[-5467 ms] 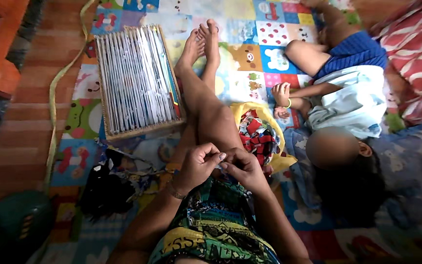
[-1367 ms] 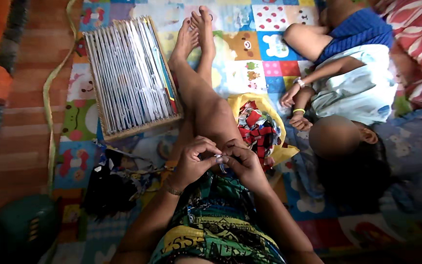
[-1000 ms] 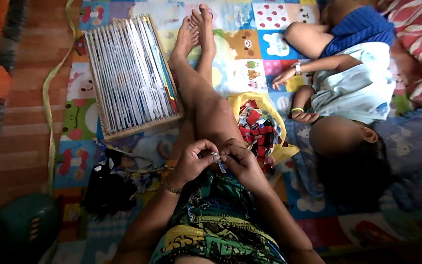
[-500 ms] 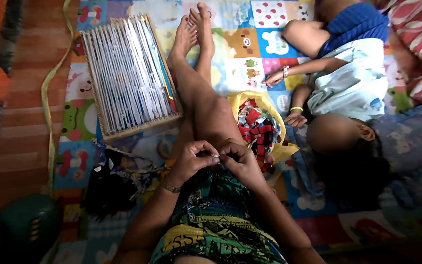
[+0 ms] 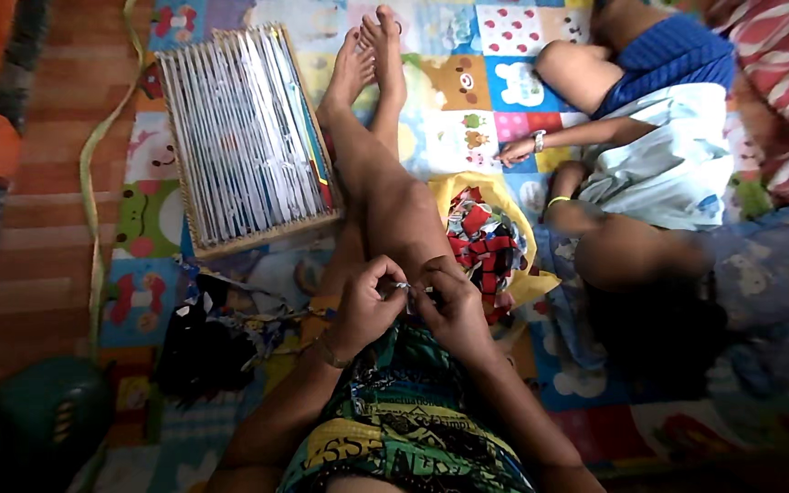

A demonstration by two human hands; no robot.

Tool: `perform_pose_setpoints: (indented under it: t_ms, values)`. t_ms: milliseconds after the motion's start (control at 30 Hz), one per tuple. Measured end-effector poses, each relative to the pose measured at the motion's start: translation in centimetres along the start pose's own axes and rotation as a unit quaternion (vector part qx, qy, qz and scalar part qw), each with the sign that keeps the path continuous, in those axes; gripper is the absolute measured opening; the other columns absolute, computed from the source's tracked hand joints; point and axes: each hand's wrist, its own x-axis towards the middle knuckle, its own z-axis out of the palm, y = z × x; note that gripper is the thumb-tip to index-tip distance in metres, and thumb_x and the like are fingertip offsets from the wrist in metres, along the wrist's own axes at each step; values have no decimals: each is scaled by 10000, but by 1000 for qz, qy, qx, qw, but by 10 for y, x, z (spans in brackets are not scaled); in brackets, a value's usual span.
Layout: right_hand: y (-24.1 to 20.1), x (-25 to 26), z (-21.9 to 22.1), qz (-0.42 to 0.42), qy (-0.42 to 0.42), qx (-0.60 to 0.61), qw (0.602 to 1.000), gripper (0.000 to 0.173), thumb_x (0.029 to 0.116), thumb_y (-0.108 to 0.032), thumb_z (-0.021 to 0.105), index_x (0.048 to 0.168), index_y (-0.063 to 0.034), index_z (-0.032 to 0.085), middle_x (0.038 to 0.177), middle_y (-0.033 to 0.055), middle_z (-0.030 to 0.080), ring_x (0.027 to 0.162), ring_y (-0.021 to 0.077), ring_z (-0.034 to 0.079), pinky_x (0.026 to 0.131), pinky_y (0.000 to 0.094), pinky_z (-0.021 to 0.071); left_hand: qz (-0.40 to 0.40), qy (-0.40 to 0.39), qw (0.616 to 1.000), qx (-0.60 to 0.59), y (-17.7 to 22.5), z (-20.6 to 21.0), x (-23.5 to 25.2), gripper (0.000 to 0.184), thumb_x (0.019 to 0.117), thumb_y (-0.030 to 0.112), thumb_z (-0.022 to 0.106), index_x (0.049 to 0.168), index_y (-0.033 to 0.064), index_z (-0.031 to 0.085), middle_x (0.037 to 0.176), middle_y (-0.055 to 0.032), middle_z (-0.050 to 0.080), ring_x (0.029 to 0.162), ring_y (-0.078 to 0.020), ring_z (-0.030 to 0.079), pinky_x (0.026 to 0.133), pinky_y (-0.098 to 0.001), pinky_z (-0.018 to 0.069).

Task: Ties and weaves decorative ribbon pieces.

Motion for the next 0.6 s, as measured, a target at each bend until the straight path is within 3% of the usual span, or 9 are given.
perform_pose_setpoints:
  t_ms: [100, 200, 333, 433, 600]
  values:
    - [-3, -1, 3, -55, 20, -26, 998, 184, 959, -145, 622, 879, -21, 732, 996, 119, 675, 826, 112, 645, 719, 223, 555, 30, 45, 998, -14, -3, 5, -2, 63, 875, -23, 631, 928, 11, 627, 944, -40, 669, 872, -72, 664, 780, -248, 586]
    - [-8, -4, 6, -59, 3, 71, 996, 181, 977, -118, 610, 903, -2, 727, 1015, 118, 680, 916, 97, 644, 795, 201, 542, 59, 29, 997, -51, -6, -4, 0, 64, 910, -28, 631, 960, 11, 637, 992, -43, 677, 867, -71, 668, 765, -249, 595]
    - [-8, -2, -2, 23, 13, 300, 954, 152, 1033, -89, 508, 986, -24, 637, 849, -42, 676, 723, -24, 595, 635, 157, 501, 86, 4, 992, -96, -4, -11, 0, 100, 926, 2, 670, 981, 86, 660, 1013, 11, 694, 923, -63, 681, 809, -253, 602]
    - [-9, 0, -5, 53, 5, 334, 941, 113, 1008, -32, 548, 1051, 2, 646, 735, -63, 647, 631, -11, 588, 600, 167, 509, 116, -2, 988, -98, -4, -10, -2, 98, 933, 9, 672, 999, 81, 674, 1029, 3, 699, 945, -62, 680, 830, -249, 596]
    - [-11, 0, -7, 56, -6, 320, 946, 149, 984, -26, 593, 1075, 25, 699, 711, -80, 638, 577, -52, 535, 527, 127, 458, 169, -10, 983, -65, -3, -10, 0, 67, 942, 21, 673, 1003, 49, 675, 1012, -23, 701, 956, -56, 673, 836, -232, 583]
